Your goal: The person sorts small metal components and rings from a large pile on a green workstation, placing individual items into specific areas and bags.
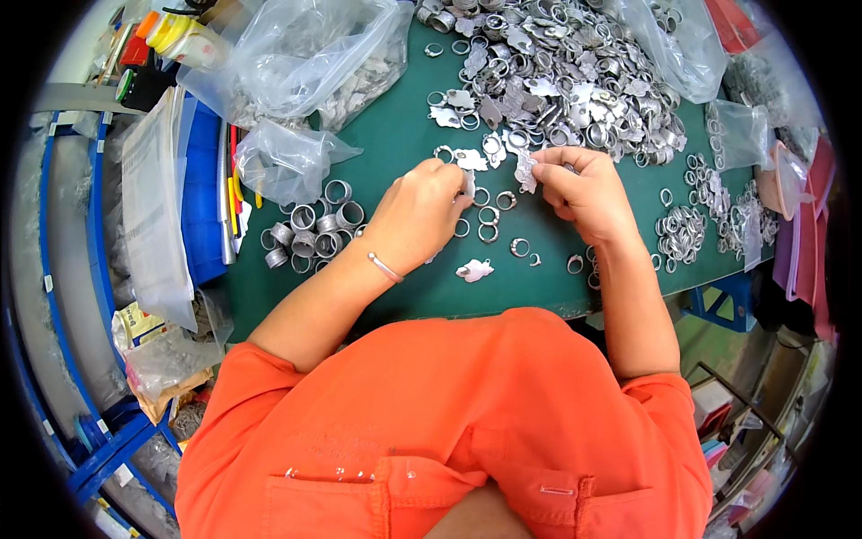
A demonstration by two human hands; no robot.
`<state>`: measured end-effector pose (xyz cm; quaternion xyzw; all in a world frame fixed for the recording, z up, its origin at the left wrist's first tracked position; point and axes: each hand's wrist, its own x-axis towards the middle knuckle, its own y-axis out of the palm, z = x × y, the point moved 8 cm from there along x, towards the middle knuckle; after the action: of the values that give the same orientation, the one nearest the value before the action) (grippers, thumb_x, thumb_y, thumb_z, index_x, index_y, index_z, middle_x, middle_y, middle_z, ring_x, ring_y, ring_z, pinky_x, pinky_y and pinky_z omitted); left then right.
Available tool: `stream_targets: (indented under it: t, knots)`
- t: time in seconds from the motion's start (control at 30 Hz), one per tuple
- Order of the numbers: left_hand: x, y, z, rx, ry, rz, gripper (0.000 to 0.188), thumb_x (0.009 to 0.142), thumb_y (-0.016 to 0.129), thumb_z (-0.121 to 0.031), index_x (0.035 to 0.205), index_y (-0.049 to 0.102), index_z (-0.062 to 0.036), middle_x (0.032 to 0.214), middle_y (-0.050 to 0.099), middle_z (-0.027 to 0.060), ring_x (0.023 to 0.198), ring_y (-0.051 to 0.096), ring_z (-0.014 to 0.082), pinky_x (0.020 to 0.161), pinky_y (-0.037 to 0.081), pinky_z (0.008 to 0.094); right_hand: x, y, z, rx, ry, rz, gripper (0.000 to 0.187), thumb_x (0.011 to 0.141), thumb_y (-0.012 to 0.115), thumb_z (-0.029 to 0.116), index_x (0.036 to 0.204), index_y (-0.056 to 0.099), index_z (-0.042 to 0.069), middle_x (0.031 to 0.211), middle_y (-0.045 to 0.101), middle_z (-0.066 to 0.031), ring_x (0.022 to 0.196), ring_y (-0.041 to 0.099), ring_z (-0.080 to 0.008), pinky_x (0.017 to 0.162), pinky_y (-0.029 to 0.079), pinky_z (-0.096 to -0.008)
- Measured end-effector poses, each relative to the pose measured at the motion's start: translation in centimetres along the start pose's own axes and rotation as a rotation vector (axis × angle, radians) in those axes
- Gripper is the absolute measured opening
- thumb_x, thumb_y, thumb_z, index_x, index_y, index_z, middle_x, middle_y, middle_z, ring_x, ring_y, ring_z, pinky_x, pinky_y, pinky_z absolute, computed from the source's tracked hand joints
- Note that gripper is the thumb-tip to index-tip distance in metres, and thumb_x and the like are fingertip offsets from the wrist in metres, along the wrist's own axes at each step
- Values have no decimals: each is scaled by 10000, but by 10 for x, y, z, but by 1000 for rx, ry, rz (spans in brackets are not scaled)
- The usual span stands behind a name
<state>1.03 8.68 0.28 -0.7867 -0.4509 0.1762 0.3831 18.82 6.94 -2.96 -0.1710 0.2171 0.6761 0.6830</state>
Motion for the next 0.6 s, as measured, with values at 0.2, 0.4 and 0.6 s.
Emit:
stream_targets:
  t: [0.2, 0.4, 0.6]
  knots:
    - [-4, -2, -10, 94, 103, -69, 154, 719, 716, -40, 810, 599, 0, 779, 588, 132, 707, 611, 314, 601, 497, 374, -4, 2, -6, 304, 44, 71, 160, 838, 654, 115, 886, 645, -38, 682, 566, -30, 479, 450, -63, 364, 243, -195]
    - [-1, -7, 2, -108, 67, -105, 157, 713, 696, -44, 845, 621, -4, 742, 618, 102, 669, 629, 220, 597, 502, 298, -4, 5, -3, 365, -39, 141, 183, 877, 586, 137, 928, 632, -32, 717, 605, -75, 478, 452, -85, 362, 264, -188]
    - [-1, -17, 19, -447, -303, -115, 138, 773, 652, -71, 891, 624, -4, 757, 627, 29, 659, 557, 61, 586, 461, 231, -11, 19, 8, 784, -9, 180, 82, 870, 613, 117, 908, 583, 51, 741, 614, -69, 570, 554, -107, 370, 283, -180]
